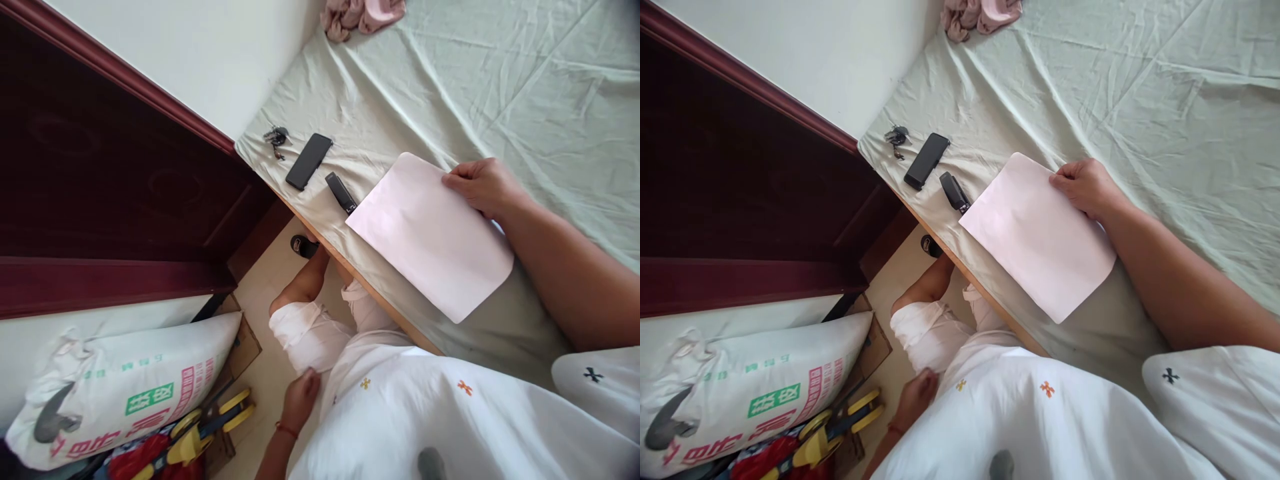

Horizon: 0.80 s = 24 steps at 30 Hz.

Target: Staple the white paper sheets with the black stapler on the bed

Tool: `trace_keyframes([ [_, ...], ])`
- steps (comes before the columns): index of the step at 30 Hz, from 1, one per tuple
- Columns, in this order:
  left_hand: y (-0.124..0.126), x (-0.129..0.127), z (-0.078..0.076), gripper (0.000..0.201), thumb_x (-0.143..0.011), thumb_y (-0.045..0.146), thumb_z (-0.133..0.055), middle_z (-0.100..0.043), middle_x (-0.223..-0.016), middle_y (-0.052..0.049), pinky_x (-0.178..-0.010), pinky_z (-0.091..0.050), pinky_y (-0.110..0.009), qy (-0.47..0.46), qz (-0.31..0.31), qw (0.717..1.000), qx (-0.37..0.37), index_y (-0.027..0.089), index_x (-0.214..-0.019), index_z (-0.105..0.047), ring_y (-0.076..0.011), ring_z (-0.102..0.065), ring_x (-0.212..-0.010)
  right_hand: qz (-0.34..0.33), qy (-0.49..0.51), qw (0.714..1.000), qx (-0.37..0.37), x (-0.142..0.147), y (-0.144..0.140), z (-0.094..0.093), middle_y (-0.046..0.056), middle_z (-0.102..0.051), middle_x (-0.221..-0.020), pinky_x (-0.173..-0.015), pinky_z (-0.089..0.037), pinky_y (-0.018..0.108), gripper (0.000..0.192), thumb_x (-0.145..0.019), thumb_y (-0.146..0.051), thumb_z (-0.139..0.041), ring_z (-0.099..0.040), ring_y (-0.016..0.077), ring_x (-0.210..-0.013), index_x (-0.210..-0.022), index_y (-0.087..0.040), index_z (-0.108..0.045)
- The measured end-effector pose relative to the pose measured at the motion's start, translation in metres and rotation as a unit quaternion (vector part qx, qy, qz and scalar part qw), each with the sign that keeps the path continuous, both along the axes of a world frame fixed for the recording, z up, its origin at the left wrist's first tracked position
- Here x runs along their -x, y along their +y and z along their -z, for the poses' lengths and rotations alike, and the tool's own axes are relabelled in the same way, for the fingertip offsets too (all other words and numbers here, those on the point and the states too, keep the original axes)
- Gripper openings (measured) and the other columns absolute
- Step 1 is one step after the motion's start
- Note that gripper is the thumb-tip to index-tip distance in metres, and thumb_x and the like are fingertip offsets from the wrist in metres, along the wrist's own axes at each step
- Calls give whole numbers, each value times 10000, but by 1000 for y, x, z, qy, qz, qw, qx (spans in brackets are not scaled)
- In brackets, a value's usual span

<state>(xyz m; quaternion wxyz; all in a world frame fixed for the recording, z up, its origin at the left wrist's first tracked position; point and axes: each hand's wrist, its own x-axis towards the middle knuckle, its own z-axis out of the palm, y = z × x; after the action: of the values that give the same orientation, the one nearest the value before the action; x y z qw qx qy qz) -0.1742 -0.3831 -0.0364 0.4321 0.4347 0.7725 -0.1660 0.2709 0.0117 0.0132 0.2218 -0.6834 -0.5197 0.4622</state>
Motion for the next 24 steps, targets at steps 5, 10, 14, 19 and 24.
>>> trace_keyframes([
  [5, 8, 75, -3, 371, -994, 422, -294, -744, -1069, -64, -957, -604, -436, 235, -178, 933, -206, 306, -1107, -628, -305, -765, -1071, 7, -12, 1000, -3, 4, -3, -8, 6, -507, -573, -436, -227, 306, 211, -946, -347, -633, -376, 93, -447, -913, -167, -736],
  [10, 78, 100, 11, 528, -970, 346, -466, -626, -1495, -197, -1242, -404, -487, 236, -174, 916, -275, 203, -1471, -554, -341, -477, -1532, 8, -22, 1000, -8, 7, -7, -13, -3, -492, -577, -437, -239, 308, 217, -955, -351, -620, -376, 88, -441, -915, -168, -728],
  [14, 109, 98, 30, 357, -864, 342, -609, -721, -1290, -158, -1144, -496, -469, 151, -179, 914, -331, 196, -1184, -667, -321, -643, -1315, 15, -13, 1000, -5, 7, -8, -15, -7, -495, -577, -422, -242, 292, 204, -948, -342, -622, -385, 88, -433, -884, -176, -724],
  [19, 95, 99, 31, 193, -840, 418, -573, -738, -993, -96, -972, -570, -435, 138, -170, 904, -368, 228, -870, -599, -284, -698, -1056, 26, -12, 1000, -5, 7, -7, -13, -1, -521, -593, -413, -259, 274, 196, -929, -345, -645, -410, 93, -438, -863, -184, -735],
  [24, 44, 64, 25, 280, -915, 484, -499, -712, -766, -41, -758, -560, -373, 80, 3, 937, -339, 237, -894, -630, -240, -678, -733, 13, -34, 999, -7, 7, -6, -10, -2, -511, -580, -406, -260, 276, 202, -938, -353, -630, -398, 98, -413, -880, -192, -738],
])
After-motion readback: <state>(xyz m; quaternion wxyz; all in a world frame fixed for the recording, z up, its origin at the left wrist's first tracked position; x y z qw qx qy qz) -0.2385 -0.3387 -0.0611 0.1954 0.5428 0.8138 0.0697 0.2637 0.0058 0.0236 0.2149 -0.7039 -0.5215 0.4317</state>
